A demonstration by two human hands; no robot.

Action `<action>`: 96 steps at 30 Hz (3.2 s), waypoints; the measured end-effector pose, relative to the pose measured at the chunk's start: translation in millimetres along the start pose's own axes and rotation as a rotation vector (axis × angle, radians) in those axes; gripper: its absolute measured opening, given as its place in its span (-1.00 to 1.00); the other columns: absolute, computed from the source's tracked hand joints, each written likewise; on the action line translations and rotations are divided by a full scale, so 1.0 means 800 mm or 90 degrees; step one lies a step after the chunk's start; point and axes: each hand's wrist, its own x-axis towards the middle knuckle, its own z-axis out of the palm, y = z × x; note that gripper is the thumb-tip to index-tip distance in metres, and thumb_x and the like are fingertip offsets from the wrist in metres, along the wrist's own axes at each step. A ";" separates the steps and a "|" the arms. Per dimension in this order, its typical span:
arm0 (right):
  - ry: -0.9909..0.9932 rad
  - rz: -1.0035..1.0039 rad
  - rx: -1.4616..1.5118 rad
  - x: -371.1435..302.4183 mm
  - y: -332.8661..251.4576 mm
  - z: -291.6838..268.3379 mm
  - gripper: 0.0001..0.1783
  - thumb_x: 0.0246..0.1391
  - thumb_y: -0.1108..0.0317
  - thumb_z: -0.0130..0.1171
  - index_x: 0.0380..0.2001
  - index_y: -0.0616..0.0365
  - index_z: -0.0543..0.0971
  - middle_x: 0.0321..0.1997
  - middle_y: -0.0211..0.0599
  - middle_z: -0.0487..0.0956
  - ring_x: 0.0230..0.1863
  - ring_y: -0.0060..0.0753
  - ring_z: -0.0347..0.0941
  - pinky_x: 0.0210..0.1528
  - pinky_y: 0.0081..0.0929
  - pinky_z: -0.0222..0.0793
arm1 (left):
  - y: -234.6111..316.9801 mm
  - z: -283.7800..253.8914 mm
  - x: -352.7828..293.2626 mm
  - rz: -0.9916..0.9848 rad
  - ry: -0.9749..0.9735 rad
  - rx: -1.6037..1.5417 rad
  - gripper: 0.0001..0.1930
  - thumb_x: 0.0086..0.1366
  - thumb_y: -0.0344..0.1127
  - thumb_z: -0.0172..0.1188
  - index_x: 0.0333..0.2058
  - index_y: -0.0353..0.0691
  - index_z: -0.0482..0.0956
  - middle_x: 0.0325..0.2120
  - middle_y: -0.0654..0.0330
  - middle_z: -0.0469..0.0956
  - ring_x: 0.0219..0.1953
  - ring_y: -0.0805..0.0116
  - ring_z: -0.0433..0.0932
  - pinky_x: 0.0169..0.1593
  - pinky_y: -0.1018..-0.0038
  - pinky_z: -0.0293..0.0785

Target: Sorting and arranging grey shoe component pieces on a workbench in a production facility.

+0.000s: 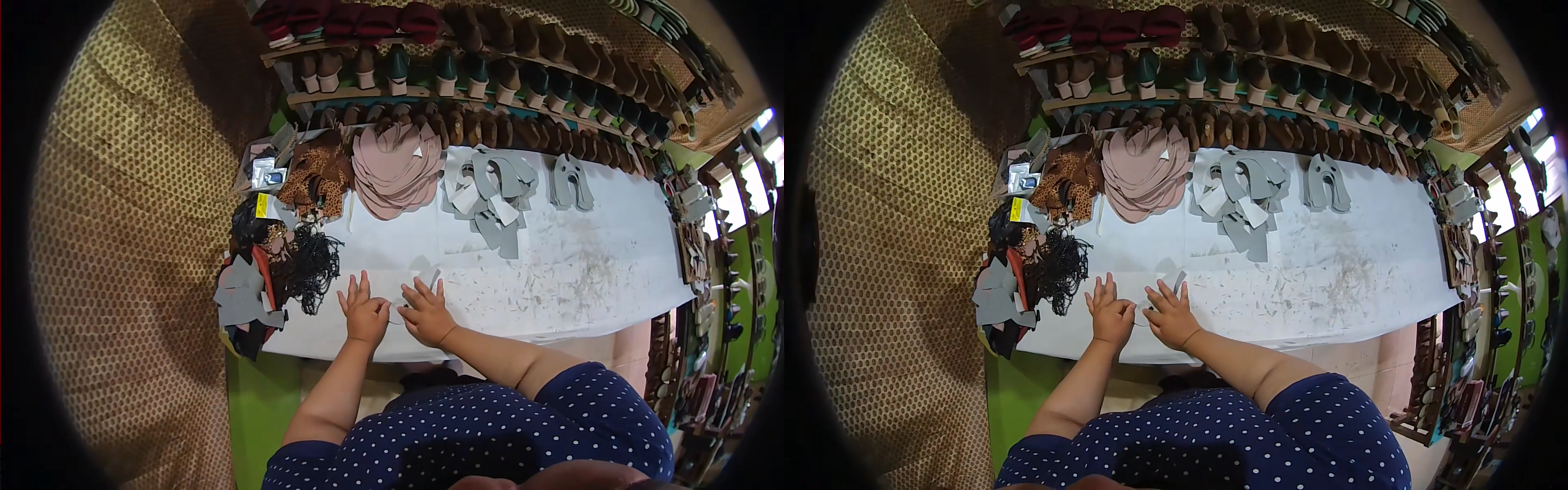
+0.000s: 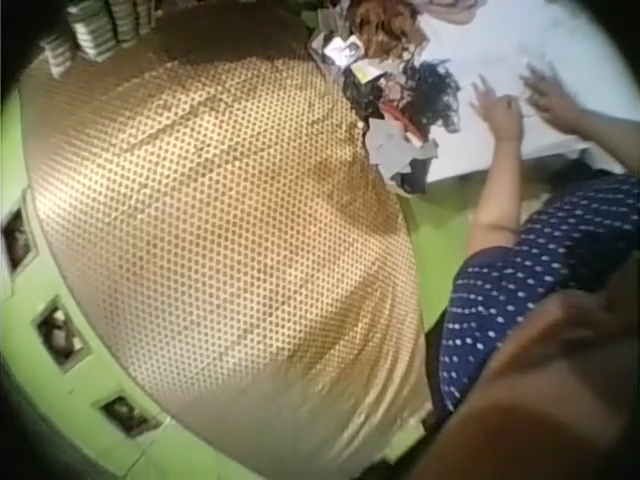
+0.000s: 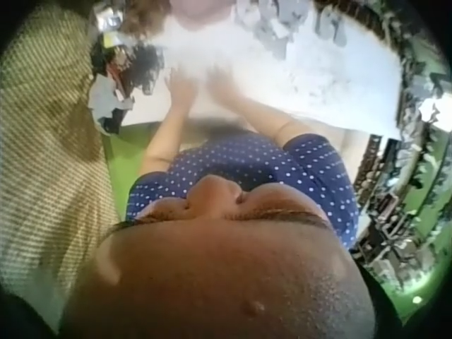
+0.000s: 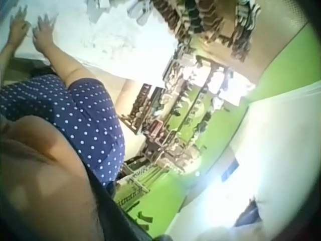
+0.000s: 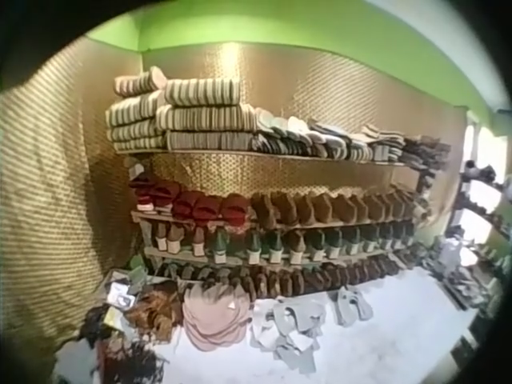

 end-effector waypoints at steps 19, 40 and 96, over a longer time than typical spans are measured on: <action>-0.038 0.023 0.022 -0.001 0.001 -0.001 -0.68 0.14 0.25 0.19 -0.03 -0.02 0.62 0.33 -0.23 0.39 0.48 -0.03 0.11 0.38 0.55 -0.24 | -0.002 0.012 0.000 -0.042 0.076 0.055 -0.89 0.23 -0.23 0.26 -0.40 -0.07 0.69 0.45 -0.05 0.10 0.49 -0.14 -0.02 0.46 -0.17 -0.34; -0.029 -0.032 0.321 0.011 0.036 -0.008 -0.46 -0.04 0.53 0.10 0.11 0.10 0.50 0.38 -0.06 0.35 0.47 0.09 0.15 0.42 0.46 -0.16 | -0.003 -0.049 -0.025 -0.035 -0.206 0.261 0.02 0.11 0.28 0.26 0.45 -0.03 0.09 0.51 -0.01 -0.15 0.54 -0.10 -0.27 0.45 -0.24 -0.47; -0.316 0.195 0.158 0.162 0.100 -0.038 -0.62 0.21 0.05 0.17 -0.09 0.08 0.64 -0.16 -0.05 0.68 -0.09 0.09 0.59 -0.05 -0.16 0.48 | -0.024 -0.039 -0.026 -0.043 -0.183 0.194 -0.19 0.21 0.01 0.17 0.41 -0.05 0.20 0.48 0.01 0.01 0.52 -0.04 -0.06 0.47 -0.16 -0.32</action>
